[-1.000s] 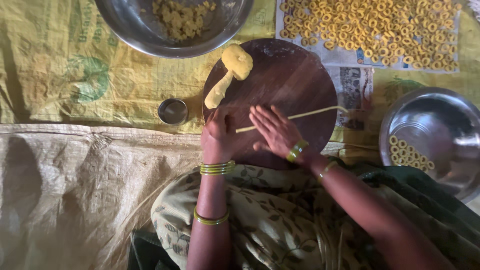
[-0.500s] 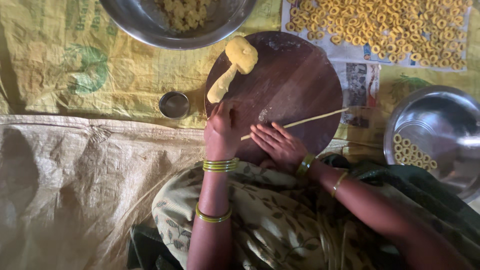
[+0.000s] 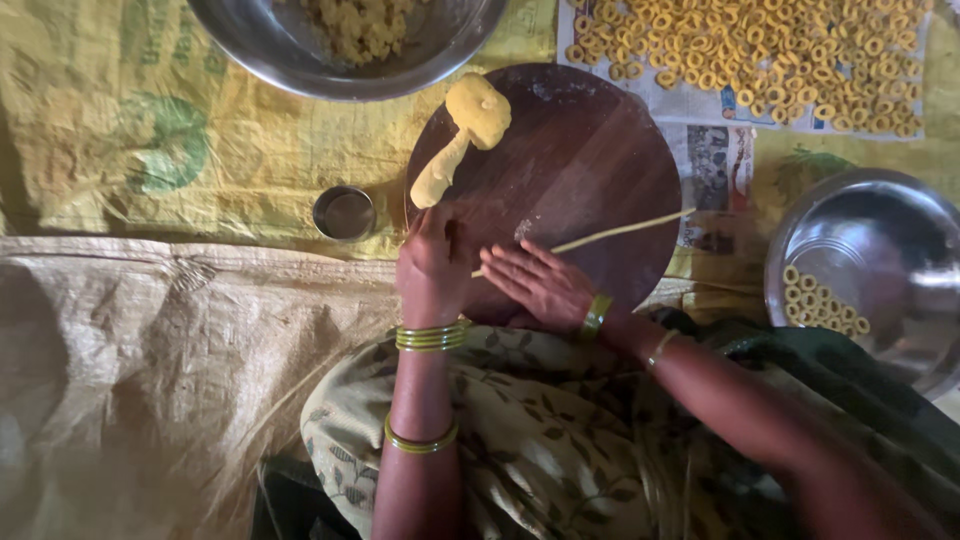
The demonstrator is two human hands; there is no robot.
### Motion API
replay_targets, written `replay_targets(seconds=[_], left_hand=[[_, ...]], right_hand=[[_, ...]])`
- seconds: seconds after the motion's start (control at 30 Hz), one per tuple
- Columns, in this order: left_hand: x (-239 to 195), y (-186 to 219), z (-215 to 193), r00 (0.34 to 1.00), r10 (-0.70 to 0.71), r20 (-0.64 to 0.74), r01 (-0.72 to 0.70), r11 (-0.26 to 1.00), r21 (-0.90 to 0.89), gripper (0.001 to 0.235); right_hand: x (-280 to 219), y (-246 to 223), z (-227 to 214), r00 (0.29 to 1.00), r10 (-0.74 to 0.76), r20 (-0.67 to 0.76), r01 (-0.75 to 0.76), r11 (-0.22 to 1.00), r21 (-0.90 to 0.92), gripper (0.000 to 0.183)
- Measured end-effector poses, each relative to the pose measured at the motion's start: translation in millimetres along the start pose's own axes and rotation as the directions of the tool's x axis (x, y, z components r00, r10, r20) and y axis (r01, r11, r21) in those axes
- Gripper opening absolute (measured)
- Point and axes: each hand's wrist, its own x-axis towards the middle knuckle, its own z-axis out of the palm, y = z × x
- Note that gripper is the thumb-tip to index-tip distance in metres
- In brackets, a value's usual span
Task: The person rolls a small piece of dough into a thin rope on a wooden board, then joins the ends to form a ring. The finished rings are placed into a metal bowl. The person repeats this process with additional dough pieces.
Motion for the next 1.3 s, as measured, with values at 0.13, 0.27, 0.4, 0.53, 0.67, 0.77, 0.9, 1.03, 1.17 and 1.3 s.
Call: replay_targets(seconds=[0.13,0.27,0.4,0.53,0.67,0.77,0.9,1.03,1.17,1.3], left_hand=[[4,-4,9,1.0,-0.015,0.023,0.015,1.0,0.003,0.008],[6,-3,8,1.0,-0.007,-0.001,0.007,1.0,-0.015,0.011],[4,-1,2,1.0,-0.006,-0.028,0.005,0.999,-0.035,0.011],[3,0,-2,0.999,-0.037,0.014,0.037,0.999,-0.009,0.012],[6,2,0,0.999,-0.045,0.027,0.045,0.999,0.009,0.012],[6,4,2,0.998,-0.052,0.023,0.052,0.999,-0.012,0.012],[7,4,0,0.999,-0.036,0.02,0.036,0.999,-0.003,0.009],[4,2,-4,1.0,0.003,-0.029,-0.005,0.997,-0.073,0.011],[9,2,-3,0.992,-0.11,0.065,0.112,0.993,-0.034,0.006],[6,3,-4,0.999,-0.035,-0.01,0.034,0.999,-0.033,0.009]], right_hand=[[-2,-4,-8,1.0,0.007,0.028,-0.004,0.996,-0.085,0.064],[34,14,-9,0.993,0.079,0.086,-0.083,0.996,0.045,0.075],[48,19,-4,0.995,0.028,0.098,-0.034,0.997,0.063,0.085],[26,-1,0,0.997,-0.062,0.048,0.057,0.995,0.087,0.076],[1,-21,-5,0.995,-0.037,0.091,0.017,0.977,0.212,0.069],[15,-16,-1,0.995,-0.031,0.096,0.014,0.985,0.172,0.063],[45,12,4,0.948,0.043,0.316,-0.088,0.988,0.128,0.08],[56,23,6,0.993,0.108,0.055,-0.109,0.994,0.016,0.09],[39,8,4,0.995,0.039,0.094,-0.049,0.993,0.106,0.091],[10,-10,-8,0.994,-0.032,0.107,0.044,0.993,-0.112,0.077]])
